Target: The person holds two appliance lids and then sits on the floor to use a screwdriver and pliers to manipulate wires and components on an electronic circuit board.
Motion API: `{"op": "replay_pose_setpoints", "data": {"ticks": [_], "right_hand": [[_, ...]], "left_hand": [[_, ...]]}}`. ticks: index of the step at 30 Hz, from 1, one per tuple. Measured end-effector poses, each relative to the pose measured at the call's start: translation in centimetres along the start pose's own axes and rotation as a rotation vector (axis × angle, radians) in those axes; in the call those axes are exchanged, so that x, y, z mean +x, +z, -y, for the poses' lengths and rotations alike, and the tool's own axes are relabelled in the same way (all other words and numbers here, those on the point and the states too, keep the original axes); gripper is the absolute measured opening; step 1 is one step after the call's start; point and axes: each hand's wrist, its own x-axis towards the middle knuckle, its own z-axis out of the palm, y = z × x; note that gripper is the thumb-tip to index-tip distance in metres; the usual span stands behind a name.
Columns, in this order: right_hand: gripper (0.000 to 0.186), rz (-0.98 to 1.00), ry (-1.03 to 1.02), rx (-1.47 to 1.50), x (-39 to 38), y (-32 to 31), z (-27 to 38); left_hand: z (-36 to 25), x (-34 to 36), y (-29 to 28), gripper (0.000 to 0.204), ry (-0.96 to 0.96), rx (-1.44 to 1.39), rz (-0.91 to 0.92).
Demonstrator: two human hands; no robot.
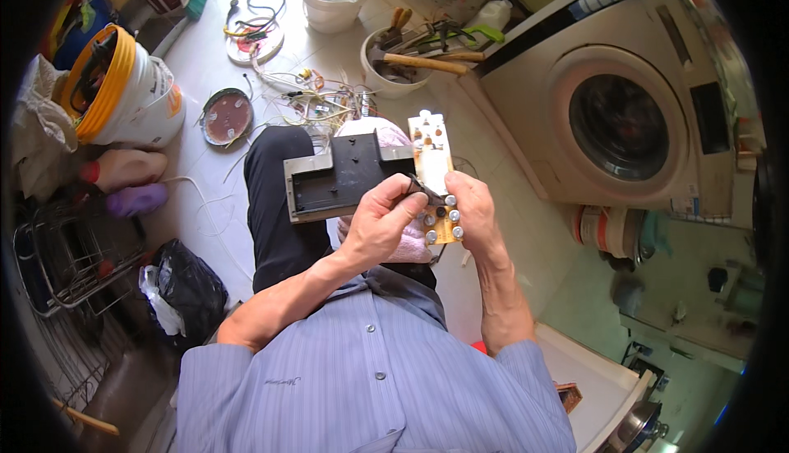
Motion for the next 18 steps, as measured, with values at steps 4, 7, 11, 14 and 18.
{"op": "replay_pose_setpoints", "data": {"ticks": [4,7,11,14,18], "right_hand": [[0.032,-0.136,-0.06,0.068,0.7,-1.0,-0.8],[0.034,-0.118,-0.011,0.144,-0.1,-1.7,1.2],[0.033,-0.096,-0.015,0.093,-0.3,-1.3,1.6],[0.032,-0.082,-0.013,0.089,0.1,-0.9,0.8],[0.031,-0.047,-0.011,0.102,0.1,-0.4,1.1]], "left_hand": [[-1.7,0.4,0.0,0.011,-0.107,-0.237,-0.082],[-4.0,1.5,-0.9,0.028,-0.256,-0.566,-0.204],[-5.2,1.8,-2.4,0.041,-0.311,-0.8,-0.332],[-5.7,1.6,-3.2,0.041,-0.288,-0.857,-0.346],[-5.5,1.2,-5.0,0.039,-0.239,-0.893,-0.312]]}}
